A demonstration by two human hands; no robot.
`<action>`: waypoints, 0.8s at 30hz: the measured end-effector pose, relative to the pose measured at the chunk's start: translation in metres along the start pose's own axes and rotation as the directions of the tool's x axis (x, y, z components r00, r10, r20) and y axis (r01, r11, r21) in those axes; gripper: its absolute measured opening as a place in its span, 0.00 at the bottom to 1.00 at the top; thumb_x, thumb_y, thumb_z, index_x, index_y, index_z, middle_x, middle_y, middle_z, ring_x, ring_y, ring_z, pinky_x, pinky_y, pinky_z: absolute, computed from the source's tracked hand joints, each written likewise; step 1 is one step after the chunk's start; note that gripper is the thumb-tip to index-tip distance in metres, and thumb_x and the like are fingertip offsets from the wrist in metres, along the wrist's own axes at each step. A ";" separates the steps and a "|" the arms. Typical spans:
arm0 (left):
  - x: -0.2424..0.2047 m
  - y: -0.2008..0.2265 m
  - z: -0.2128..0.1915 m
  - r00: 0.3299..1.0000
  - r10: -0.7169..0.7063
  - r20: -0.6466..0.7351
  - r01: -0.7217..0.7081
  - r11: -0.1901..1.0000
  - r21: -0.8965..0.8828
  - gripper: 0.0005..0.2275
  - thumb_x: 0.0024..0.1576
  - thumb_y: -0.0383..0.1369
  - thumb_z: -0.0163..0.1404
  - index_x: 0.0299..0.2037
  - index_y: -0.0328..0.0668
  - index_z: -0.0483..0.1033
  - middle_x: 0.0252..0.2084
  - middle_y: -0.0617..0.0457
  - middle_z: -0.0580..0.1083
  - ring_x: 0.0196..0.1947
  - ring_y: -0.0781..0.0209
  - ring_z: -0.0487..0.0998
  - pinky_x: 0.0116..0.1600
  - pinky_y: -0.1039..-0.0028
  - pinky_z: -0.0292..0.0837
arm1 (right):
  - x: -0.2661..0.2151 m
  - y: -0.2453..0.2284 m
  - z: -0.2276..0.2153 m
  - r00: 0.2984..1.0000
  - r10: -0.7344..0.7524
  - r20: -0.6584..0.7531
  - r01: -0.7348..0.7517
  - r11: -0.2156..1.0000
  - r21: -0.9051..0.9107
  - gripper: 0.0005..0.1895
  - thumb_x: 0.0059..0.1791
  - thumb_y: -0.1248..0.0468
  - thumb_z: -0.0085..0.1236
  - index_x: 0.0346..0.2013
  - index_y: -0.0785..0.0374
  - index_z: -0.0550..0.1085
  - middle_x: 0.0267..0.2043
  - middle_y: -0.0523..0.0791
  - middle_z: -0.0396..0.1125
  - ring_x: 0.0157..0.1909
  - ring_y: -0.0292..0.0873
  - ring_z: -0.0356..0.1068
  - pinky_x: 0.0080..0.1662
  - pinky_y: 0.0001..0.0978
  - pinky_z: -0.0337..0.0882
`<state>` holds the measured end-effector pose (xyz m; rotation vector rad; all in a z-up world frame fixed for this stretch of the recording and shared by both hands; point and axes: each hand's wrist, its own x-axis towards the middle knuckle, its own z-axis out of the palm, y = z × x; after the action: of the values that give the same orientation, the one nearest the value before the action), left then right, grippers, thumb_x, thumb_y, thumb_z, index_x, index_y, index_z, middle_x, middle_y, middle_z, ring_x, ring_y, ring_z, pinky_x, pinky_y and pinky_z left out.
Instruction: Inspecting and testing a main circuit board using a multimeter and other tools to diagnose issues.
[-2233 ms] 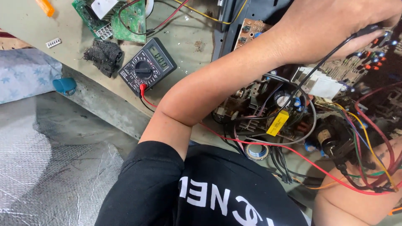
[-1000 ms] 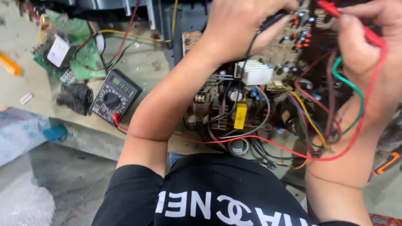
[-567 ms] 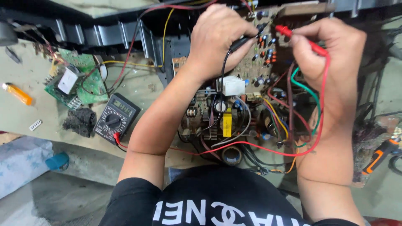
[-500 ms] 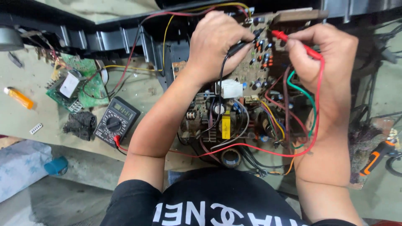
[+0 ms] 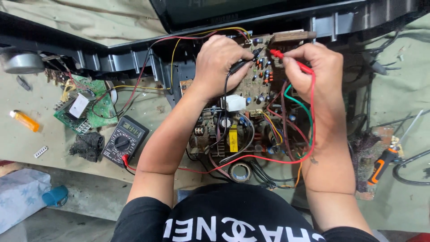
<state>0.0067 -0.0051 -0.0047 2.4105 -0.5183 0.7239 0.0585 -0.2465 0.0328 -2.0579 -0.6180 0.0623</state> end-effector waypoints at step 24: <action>0.006 0.007 -0.003 0.998 -0.007 0.065 0.007 1.000 -0.002 0.04 0.58 0.35 0.59 0.38 0.48 0.79 0.32 0.58 0.78 0.36 0.51 0.76 0.47 0.61 0.66 | -0.008 0.019 0.001 0.975 -0.131 -0.180 0.139 0.990 0.035 0.05 0.50 0.77 0.56 0.31 0.69 0.77 0.29 0.46 0.68 0.29 0.36 0.62 0.31 0.27 0.59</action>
<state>0.0071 -0.0096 0.0036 2.4391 -0.5366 0.6428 0.0587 -0.2575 0.0152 -1.9452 -0.6371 -0.1826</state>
